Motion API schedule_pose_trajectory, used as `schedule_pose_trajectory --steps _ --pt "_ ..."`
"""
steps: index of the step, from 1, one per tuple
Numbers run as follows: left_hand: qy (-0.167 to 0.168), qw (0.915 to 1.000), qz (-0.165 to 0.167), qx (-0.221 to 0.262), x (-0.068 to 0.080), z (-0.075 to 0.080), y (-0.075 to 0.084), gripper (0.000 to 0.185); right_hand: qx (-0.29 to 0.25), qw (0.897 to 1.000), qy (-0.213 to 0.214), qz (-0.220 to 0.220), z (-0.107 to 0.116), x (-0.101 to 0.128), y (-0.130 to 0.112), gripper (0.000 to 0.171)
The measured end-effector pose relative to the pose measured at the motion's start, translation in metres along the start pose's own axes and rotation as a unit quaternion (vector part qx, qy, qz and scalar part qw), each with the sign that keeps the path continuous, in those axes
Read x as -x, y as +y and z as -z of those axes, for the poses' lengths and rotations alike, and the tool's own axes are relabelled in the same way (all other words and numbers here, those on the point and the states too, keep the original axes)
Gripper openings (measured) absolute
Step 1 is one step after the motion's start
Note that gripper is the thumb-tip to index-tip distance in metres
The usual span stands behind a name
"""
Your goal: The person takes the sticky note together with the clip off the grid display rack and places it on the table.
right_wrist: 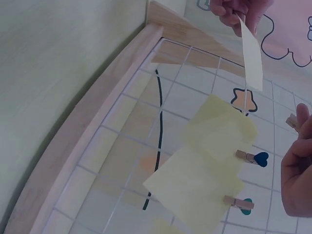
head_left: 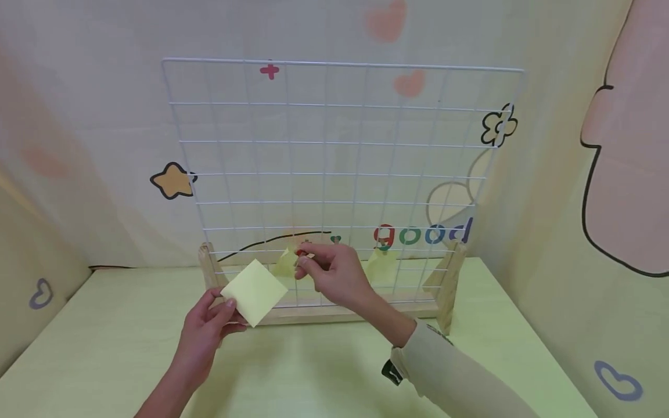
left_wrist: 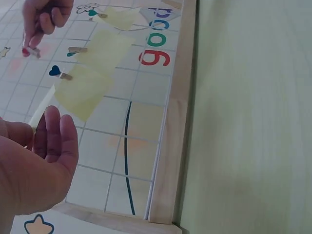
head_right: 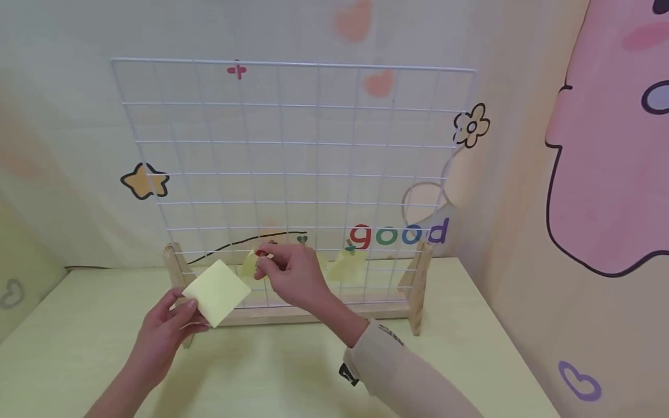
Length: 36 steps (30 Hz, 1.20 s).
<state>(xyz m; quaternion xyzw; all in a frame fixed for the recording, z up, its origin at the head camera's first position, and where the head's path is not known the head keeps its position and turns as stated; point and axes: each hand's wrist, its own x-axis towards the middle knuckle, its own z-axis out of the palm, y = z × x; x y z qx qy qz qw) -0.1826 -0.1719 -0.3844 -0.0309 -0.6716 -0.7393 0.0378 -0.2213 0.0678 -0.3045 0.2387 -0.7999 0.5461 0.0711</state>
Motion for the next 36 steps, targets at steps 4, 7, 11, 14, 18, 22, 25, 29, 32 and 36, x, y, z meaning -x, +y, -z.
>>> schedule_pose_trajectory --steps 4,7,11,14,18,22,25,29,32,36 --pt "-0.008 0.9998 0.005 -0.019 0.004 0.002 -0.003 0.023 -0.001 1.0 -0.013 -0.015 0.012 0.014 0.01 0.023" --pt "-0.02 0.9992 0.007 -0.034 0.008 0.004 -0.005 0.025 0.002 1.0 -0.024 -0.019 0.02 0.024 0.017 0.02" --pt "-0.034 0.9974 0.024 -0.058 0.012 0.008 -0.009 0.029 0.007 0.999 -0.045 -0.029 0.029 0.038 0.028 0.019" --pt "-0.048 0.9948 0.052 -0.073 0.012 0.011 -0.011 0.035 0.013 0.997 -0.058 -0.041 0.035 0.048 0.038 0.019" --pt "-0.073 0.9892 0.084 -0.096 0.012 0.014 -0.013 0.041 0.016 0.995 -0.074 -0.062 0.042 0.063 0.052 0.021" --pt "-0.095 0.9832 0.098 -0.122 0.014 0.015 -0.014 0.041 0.013 0.993 -0.084 -0.077 0.047 0.078 0.065 0.021" --pt "-0.112 0.9793 0.102 -0.135 0.015 0.015 -0.017 0.041 0.023 0.992 -0.091 -0.082 0.051 0.085 0.073 0.015" --pt "-0.132 0.9761 0.1 -0.141 0.016 0.017 -0.022 0.043 0.043 0.99 -0.104 -0.09 0.059 0.092 0.084 0.013" --pt "-0.146 0.9725 0.1 -0.151 0.016 0.019 -0.026 0.044 0.044 0.986 -0.116 -0.108 0.066 0.098 0.092 0.013" --pt "-0.162 0.9665 0.104 -0.169 0.015 0.022 -0.032 0.044 0.028 0.981 -0.132 -0.14 0.077 0.107 0.105 0.017"
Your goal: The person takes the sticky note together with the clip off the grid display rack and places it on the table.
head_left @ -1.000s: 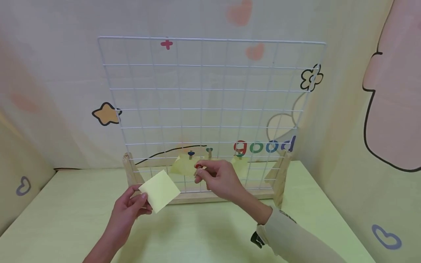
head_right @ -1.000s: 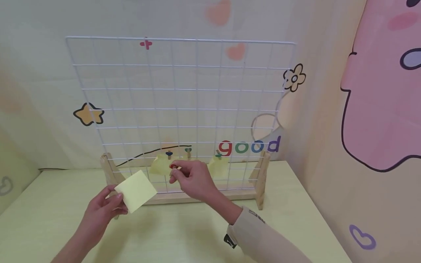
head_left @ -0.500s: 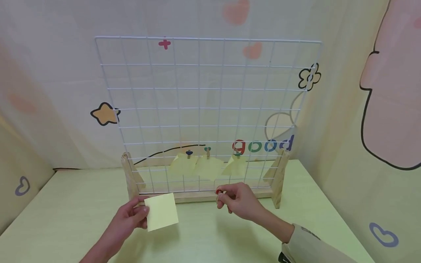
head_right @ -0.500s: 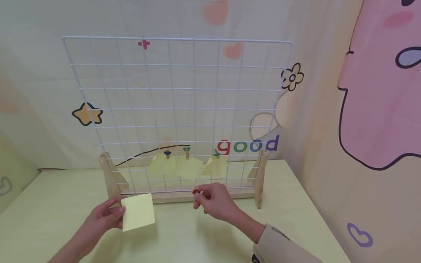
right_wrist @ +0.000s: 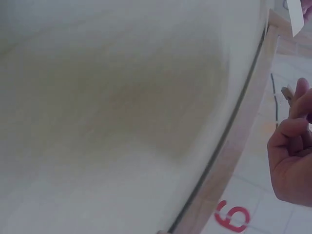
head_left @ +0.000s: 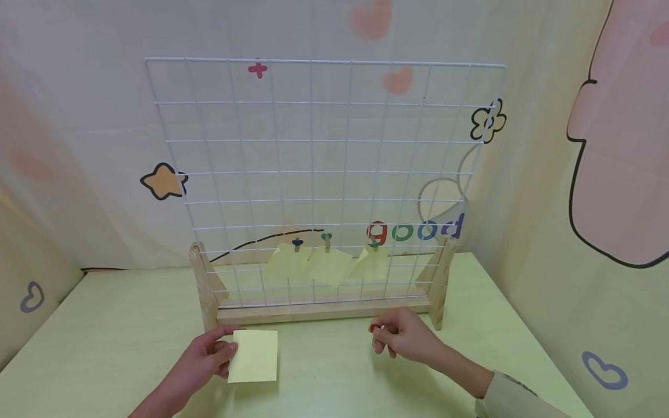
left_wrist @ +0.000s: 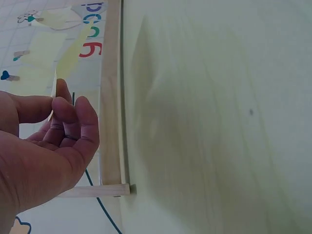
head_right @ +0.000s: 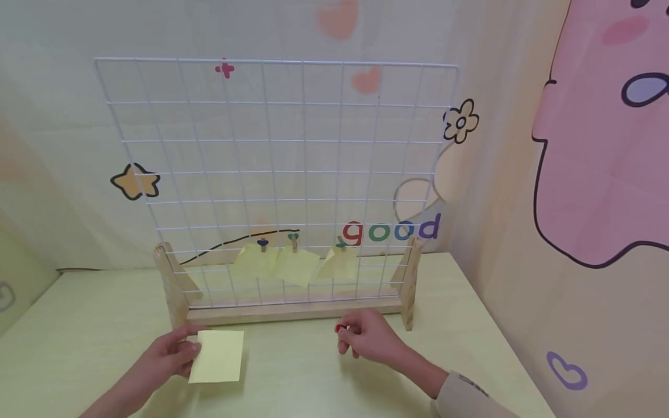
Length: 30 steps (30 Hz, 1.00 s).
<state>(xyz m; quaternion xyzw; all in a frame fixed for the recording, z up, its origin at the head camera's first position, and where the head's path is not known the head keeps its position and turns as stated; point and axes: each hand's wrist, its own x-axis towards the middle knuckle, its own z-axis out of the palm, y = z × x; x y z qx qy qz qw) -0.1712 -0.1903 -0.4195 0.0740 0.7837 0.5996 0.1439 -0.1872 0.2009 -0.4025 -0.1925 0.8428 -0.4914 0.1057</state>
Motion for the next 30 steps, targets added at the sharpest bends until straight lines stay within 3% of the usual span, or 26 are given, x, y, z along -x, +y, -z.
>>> schedule_pose_trajectory --steps 11,30 --pt "-0.027 0.9996 0.001 -0.007 -0.005 0.006 -0.02 0.038 -0.037 0.997 -0.016 -0.07 0.016 0.014 0.044 0.019" --pt "0.017 0.9981 0.009 -0.058 -0.009 0.004 -0.025 0.035 -0.061 0.992 -0.031 -0.103 0.028 0.018 0.056 0.018"
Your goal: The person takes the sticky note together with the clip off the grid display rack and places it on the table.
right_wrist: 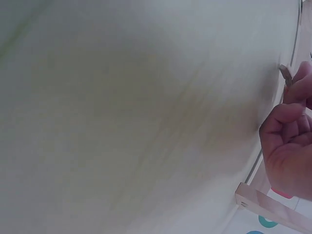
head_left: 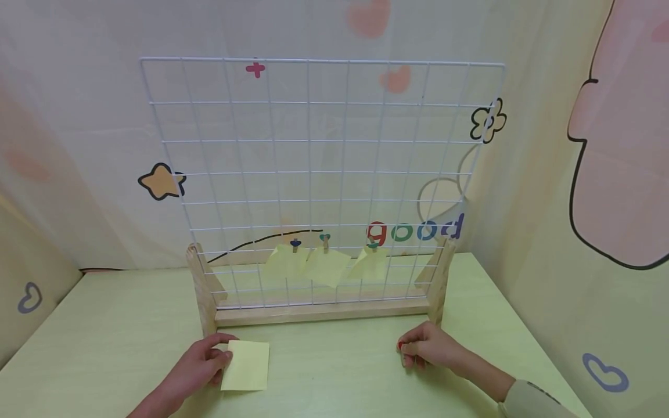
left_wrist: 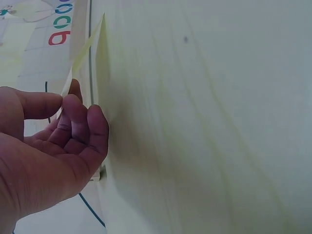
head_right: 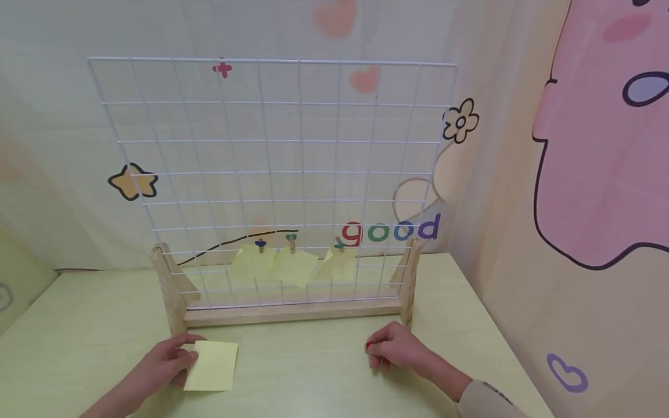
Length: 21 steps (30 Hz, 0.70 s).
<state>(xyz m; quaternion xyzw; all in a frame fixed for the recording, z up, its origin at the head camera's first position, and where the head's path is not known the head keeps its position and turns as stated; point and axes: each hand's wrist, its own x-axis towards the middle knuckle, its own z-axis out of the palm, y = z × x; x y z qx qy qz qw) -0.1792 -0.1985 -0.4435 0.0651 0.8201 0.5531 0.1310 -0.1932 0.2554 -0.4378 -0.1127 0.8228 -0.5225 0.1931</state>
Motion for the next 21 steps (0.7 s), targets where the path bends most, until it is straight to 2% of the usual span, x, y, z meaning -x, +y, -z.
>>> schedule_pose_trajectory --steps 6,10,17,21 --pt "0.014 0.9991 -0.012 -0.038 -0.001 -0.003 -0.004 0.038 -0.001 1.0 0.004 0.0 0.0 0.0 0.005 0.019" --pt "0.035 0.9961 -0.018 -0.078 -0.001 -0.007 -0.003 0.038 -0.005 1.0 0.006 0.002 0.0 0.0 0.007 0.022" --pt "0.085 0.9834 -0.016 -0.159 -0.004 -0.012 -0.004 0.038 -0.008 1.0 0.01 0.006 0.002 0.0 0.009 0.028" --pt "0.106 0.9768 -0.013 -0.186 -0.006 -0.014 -0.004 0.037 -0.005 1.0 0.011 0.002 0.004 -0.001 0.01 0.029"
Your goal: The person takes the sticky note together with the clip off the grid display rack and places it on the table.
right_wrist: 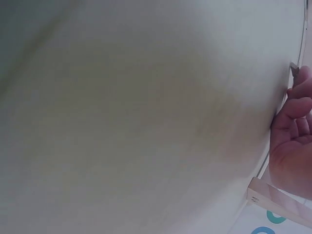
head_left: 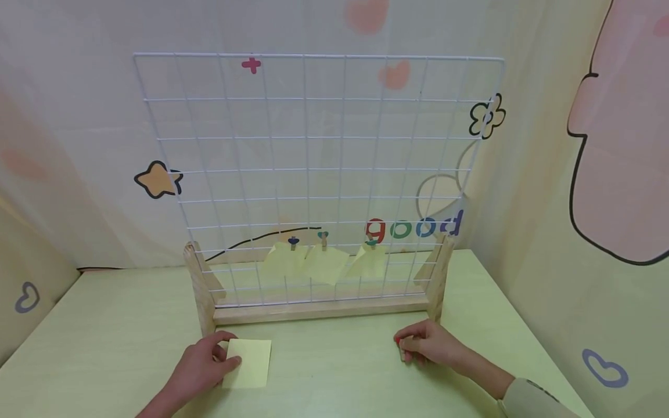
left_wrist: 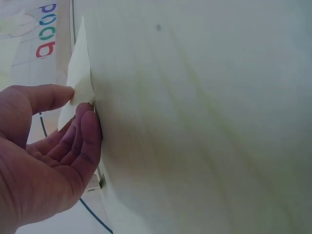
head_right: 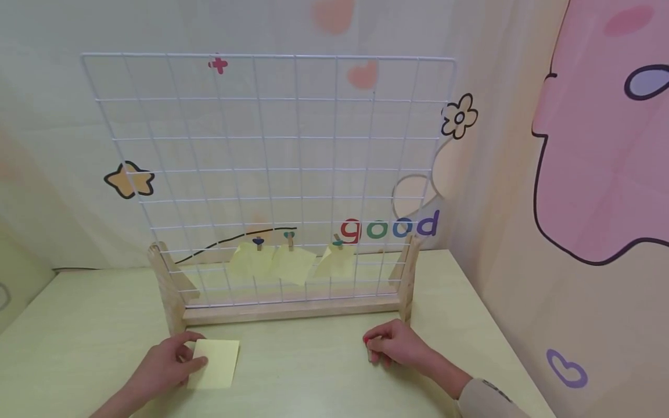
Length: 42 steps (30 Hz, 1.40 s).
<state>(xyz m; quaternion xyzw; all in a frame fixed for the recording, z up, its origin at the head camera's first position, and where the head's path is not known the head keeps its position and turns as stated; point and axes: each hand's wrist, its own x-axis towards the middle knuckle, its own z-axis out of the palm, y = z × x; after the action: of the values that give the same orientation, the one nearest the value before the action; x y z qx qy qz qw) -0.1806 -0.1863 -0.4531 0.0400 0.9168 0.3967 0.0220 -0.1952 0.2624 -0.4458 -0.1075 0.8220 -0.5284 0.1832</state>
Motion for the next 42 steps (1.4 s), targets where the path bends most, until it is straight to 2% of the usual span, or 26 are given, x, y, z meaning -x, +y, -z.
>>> schedule_pose_trajectory --steps 6,12,18,25,28,36,39,42 --pt "0.014 0.9997 -0.005 -0.017 0.0 0.0 0.0 0.036 0.001 1.0 0.002 -0.005 0.0 -0.001 0.0 0.028" --pt "0.022 0.9997 0.002 -0.012 0.0 0.0 0.001 0.042 0.006 1.0 0.006 -0.008 0.0 -0.001 0.001 0.026" --pt "0.026 0.9992 -0.012 -0.029 0.001 0.001 0.0 0.042 0.012 1.0 0.011 -0.011 -0.001 -0.001 0.0 0.026" --pt "0.027 0.9996 0.005 -0.008 0.0 0.002 0.002 0.04 0.016 1.0 0.016 -0.006 -0.002 -0.001 0.0 0.026" --pt "0.03 0.9995 -0.003 -0.005 0.001 0.004 0.004 0.039 0.014 1.0 0.019 -0.004 -0.001 -0.002 -0.001 0.027" --pt "0.039 0.9989 -0.023 -0.014 -0.001 0.009 0.014 0.038 0.005 1.0 0.018 0.005 -0.003 -0.01 -0.026 0.031" --pt "0.044 0.9988 -0.022 -0.004 -0.003 0.01 0.018 0.037 0.001 1.0 0.021 0.016 -0.007 -0.013 -0.04 0.03" --pt "0.058 0.9974 -0.041 0.01 -0.004 0.01 0.023 0.035 -0.003 0.999 0.033 0.033 -0.013 -0.015 -0.054 0.029"
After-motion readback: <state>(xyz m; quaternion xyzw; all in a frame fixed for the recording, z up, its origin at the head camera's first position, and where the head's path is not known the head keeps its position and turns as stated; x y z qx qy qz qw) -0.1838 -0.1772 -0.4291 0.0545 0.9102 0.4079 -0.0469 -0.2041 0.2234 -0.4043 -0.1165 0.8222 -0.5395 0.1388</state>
